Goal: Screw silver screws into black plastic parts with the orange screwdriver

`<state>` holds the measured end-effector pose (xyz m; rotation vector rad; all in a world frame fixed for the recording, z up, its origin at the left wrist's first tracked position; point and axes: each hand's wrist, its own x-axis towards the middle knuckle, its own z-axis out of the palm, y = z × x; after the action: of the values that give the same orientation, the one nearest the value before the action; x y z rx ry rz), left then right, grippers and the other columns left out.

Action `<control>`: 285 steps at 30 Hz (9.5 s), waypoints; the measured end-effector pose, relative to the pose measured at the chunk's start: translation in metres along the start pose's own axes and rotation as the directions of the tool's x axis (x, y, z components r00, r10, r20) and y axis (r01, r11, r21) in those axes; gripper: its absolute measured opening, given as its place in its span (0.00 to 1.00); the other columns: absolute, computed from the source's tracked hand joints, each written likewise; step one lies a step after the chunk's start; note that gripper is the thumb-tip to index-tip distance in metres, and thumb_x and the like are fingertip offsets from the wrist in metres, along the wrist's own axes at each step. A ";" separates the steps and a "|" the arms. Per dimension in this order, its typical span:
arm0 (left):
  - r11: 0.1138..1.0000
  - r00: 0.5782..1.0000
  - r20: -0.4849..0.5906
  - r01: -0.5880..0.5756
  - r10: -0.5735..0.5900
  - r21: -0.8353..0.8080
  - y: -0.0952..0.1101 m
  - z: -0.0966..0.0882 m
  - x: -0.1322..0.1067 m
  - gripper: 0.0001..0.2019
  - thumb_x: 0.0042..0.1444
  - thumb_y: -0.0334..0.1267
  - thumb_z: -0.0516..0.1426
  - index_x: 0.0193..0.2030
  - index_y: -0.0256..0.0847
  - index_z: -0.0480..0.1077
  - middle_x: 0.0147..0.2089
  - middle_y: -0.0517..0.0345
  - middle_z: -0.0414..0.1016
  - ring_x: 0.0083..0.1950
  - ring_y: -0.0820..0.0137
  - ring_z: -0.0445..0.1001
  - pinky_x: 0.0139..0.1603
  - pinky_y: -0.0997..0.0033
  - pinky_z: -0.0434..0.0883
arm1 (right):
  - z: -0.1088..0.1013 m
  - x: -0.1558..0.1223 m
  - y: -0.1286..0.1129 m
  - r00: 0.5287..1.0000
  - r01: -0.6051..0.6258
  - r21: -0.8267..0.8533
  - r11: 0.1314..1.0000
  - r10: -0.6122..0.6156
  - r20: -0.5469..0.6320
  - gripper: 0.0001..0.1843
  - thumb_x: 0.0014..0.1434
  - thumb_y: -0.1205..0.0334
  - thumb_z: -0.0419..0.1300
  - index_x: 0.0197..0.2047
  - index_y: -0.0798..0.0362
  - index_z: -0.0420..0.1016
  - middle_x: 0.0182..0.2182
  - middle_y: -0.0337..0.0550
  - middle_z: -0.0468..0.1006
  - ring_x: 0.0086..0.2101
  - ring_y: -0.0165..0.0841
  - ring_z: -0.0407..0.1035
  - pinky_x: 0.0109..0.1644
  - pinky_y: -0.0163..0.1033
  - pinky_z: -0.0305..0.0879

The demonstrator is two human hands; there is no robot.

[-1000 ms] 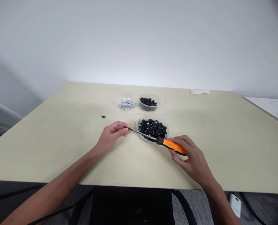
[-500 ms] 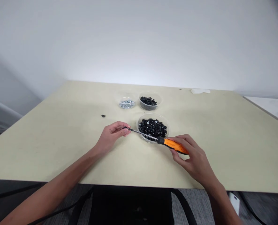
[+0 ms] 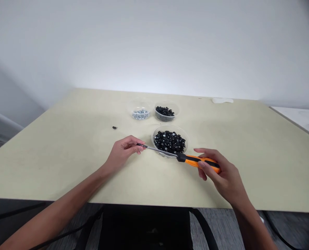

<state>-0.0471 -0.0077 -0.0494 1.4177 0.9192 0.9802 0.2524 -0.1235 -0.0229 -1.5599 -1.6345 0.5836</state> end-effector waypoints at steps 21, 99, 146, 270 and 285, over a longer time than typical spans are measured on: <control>1.000 0.993 -0.115 0.006 -0.004 0.014 0.008 0.005 -0.004 0.05 0.53 0.37 0.66 0.33 0.40 0.76 0.33 0.57 0.81 0.35 0.69 0.78 0.43 0.68 0.74 | 0.025 0.007 0.027 0.995 -0.076 0.379 0.922 0.093 -0.027 0.15 0.66 0.55 0.59 0.54 0.44 0.63 0.36 0.37 0.72 0.30 0.29 0.70 0.39 0.39 0.69; 0.981 0.967 -0.190 -0.143 0.167 0.132 0.021 0.010 0.025 0.06 0.54 0.39 0.66 0.33 0.41 0.75 0.38 0.58 0.81 0.35 0.69 0.79 0.45 0.66 0.76 | -0.009 0.090 0.015 1.000 -0.011 0.519 0.855 0.002 0.017 0.24 0.63 0.55 0.60 0.61 0.35 0.64 0.46 0.40 0.69 0.31 0.30 0.69 0.36 0.43 0.73; 0.981 0.982 -0.129 -0.120 0.140 0.152 0.013 0.008 0.027 0.06 0.55 0.40 0.65 0.35 0.42 0.74 0.41 0.56 0.82 0.43 0.64 0.81 0.50 0.62 0.76 | -0.010 0.094 0.023 0.998 0.068 0.416 0.907 -0.055 -0.043 0.22 0.63 0.51 0.61 0.58 0.41 0.64 0.46 0.42 0.73 0.33 0.33 0.72 0.38 0.45 0.74; 0.899 0.962 -0.075 -0.215 0.262 0.380 0.012 0.002 0.045 0.11 0.56 0.47 0.64 0.35 0.43 0.70 0.44 0.55 0.82 0.41 0.64 0.81 0.44 0.63 0.74 | -0.015 0.116 0.014 0.998 0.055 0.446 0.893 -0.062 0.002 0.19 0.58 0.57 0.65 0.53 0.42 0.73 0.42 0.41 0.75 0.37 0.34 0.71 0.42 0.44 0.73; 0.890 0.957 -0.119 -0.196 0.265 0.411 0.012 0.001 0.045 0.12 0.56 0.47 0.65 0.36 0.43 0.70 0.43 0.56 0.81 0.40 0.65 0.80 0.45 0.63 0.73 | -0.013 0.117 0.019 1.000 -0.002 0.367 0.930 0.003 0.000 0.13 0.63 0.51 0.59 0.51 0.40 0.71 0.33 0.36 0.69 0.29 0.30 0.68 0.40 0.43 0.71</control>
<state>-0.0306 0.0333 -0.0350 1.8394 1.1418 1.1530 0.2814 -0.0094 -0.0037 -1.2841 -1.4232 0.8378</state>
